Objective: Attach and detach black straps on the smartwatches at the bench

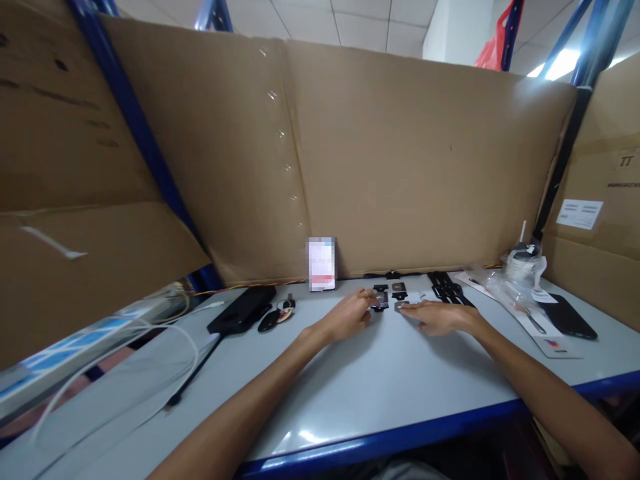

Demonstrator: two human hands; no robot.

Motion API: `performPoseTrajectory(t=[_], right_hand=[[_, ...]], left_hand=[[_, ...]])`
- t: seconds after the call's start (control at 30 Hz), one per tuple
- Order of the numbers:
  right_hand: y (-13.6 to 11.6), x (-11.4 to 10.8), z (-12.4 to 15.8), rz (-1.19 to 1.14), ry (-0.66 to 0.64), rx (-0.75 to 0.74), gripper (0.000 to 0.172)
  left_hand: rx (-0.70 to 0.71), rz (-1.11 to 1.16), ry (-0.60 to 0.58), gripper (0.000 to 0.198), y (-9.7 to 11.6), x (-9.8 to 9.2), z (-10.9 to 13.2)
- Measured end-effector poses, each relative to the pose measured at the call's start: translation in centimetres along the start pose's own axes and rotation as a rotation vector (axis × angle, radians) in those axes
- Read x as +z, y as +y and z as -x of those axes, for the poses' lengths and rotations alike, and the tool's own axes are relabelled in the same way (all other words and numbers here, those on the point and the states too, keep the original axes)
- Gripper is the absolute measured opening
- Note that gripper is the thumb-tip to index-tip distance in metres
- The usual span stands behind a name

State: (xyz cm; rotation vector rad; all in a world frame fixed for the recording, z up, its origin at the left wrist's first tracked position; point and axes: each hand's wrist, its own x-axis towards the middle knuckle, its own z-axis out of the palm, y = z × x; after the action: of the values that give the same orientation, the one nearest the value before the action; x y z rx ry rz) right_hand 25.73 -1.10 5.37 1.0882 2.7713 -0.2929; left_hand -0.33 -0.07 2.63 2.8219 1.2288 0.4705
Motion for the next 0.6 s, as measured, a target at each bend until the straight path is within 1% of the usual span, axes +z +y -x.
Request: performPoseTrajectory(t=[0.2,0.4,0.6], right_hand=[[0.3,0.2,-0.1,-0.014,0.005,0.003,0.074],[0.5,0.1,-0.1,-0.007,0.028,-0.01,0.072],[1.1,0.3,-0.3,-0.029,0.035,-0.028,0.076]], left_hand=[[0.045,-0.041,-0.046,0.044,0.1,0.4,0.0],[0.063,-0.071,-0.05,0.046,-0.2,0.8,0.0],[0.054,-0.065,-0.045,0.044,0.0,0.8,0.2]])
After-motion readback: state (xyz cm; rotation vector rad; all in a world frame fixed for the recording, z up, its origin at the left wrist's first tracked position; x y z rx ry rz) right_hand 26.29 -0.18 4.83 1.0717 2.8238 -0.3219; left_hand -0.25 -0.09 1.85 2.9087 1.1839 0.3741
